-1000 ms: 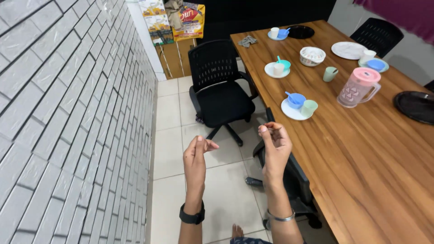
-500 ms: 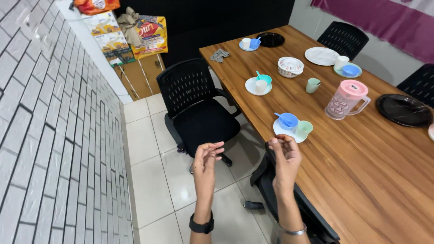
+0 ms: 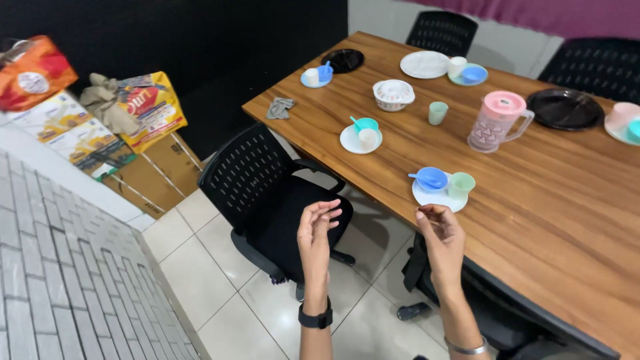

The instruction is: The person carries plastic dishes from a dining table and places them into a collection basket.

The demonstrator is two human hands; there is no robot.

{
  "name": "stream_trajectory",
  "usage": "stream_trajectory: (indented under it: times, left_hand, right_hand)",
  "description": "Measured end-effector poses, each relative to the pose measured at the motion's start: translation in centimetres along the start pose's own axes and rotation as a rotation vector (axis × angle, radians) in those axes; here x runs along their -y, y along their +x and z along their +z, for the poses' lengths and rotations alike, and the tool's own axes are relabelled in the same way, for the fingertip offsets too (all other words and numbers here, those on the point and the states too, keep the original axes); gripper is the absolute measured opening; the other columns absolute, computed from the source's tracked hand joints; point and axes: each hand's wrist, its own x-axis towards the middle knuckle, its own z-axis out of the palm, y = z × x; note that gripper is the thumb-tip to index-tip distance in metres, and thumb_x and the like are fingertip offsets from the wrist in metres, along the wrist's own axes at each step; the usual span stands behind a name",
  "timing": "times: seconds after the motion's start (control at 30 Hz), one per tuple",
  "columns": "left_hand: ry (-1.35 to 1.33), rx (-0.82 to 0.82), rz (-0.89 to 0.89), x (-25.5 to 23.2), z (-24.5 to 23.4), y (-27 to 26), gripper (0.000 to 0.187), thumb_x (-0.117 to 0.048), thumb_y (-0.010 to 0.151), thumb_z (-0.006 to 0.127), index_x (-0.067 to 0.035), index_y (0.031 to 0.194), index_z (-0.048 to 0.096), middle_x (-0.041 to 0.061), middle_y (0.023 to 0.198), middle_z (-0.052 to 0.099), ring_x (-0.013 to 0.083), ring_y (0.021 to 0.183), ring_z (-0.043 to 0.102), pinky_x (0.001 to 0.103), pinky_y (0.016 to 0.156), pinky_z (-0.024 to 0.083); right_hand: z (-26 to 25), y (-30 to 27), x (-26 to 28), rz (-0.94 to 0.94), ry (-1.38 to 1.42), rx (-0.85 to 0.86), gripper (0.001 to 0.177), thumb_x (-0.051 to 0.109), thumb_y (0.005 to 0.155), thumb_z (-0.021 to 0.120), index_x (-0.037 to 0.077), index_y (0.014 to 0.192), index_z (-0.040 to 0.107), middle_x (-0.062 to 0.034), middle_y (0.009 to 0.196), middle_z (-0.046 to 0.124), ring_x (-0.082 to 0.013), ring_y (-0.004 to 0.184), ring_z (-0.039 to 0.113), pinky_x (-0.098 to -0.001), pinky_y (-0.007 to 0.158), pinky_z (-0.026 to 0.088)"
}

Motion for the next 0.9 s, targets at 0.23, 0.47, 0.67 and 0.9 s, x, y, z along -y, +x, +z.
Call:
stream_trajectory:
  times: [0.23, 0.47, 0.67, 0.9]
  left_hand:
    - [-0.109, 0.176, -0.151, 6.3, 1.9, 3.4, 0.02, -0.012, 0.102, 0.051, -0.003, 0.115, 0.063, 0.012, 0.121, 0.074, 0.0191, 0.106, 0.071, 0.03, 0.086, 0.055]
    - [-0.13, 0.324, -0.162, 8.6, 6.8, 7.8, 0.021, -0.011, 0.103, 0.052, -0.003, 0.12, 0.061, 0.013, 0.124, 0.072, 0.0202, 0.108, 0.07, 0.031, 0.087, 0.055]
    - [0.007, 0.467, -0.165, 10.4, 10.3, 14.0, 0.022, -0.011, 0.103, 0.05, -0.003, 0.121, 0.06, 0.013, 0.124, 0.073, 0.0201, 0.107, 0.072, 0.03, 0.086, 0.056]
    - [0.069, 0.595, -0.146, 12.6, 15.6, 17.3, 0.022, -0.01, 0.104, 0.047, -0.003, 0.121, 0.059, 0.013, 0.127, 0.073, 0.0189, 0.109, 0.072, 0.029, 0.088, 0.056]
  right_hand:
    - [-3.3, 0.9, -0.2, -0.005, -0.25, -0.239, 0.012, 0.01, 0.098, 0.069, 0.004, 0.107, 0.067, -0.0006, 0.104, 0.069, -0.0071, 0.1, 0.062, -0.0238, 0.09, 0.049]
    - [-5.7, 5.1, -1.0, -0.078, -0.289, -0.365, 0.011, 0.009, 0.099, 0.071, 0.004, 0.107, 0.067, -0.0007, 0.103, 0.069, -0.008, 0.098, 0.062, -0.0239, 0.087, 0.049]
    - [-6.4, 11.2, -2.8, -0.118, -0.202, -0.499, 0.011, 0.008, 0.096, 0.07, 0.005, 0.107, 0.067, 0.0011, 0.103, 0.069, -0.0076, 0.098, 0.064, -0.0229, 0.087, 0.051]
    - [-7.6, 13.6, -2.8, -0.078, -0.238, -0.574, 0.011, 0.01, 0.098, 0.07, 0.005, 0.107, 0.068, 0.0002, 0.101, 0.069, -0.0079, 0.097, 0.063, -0.0228, 0.087, 0.05]
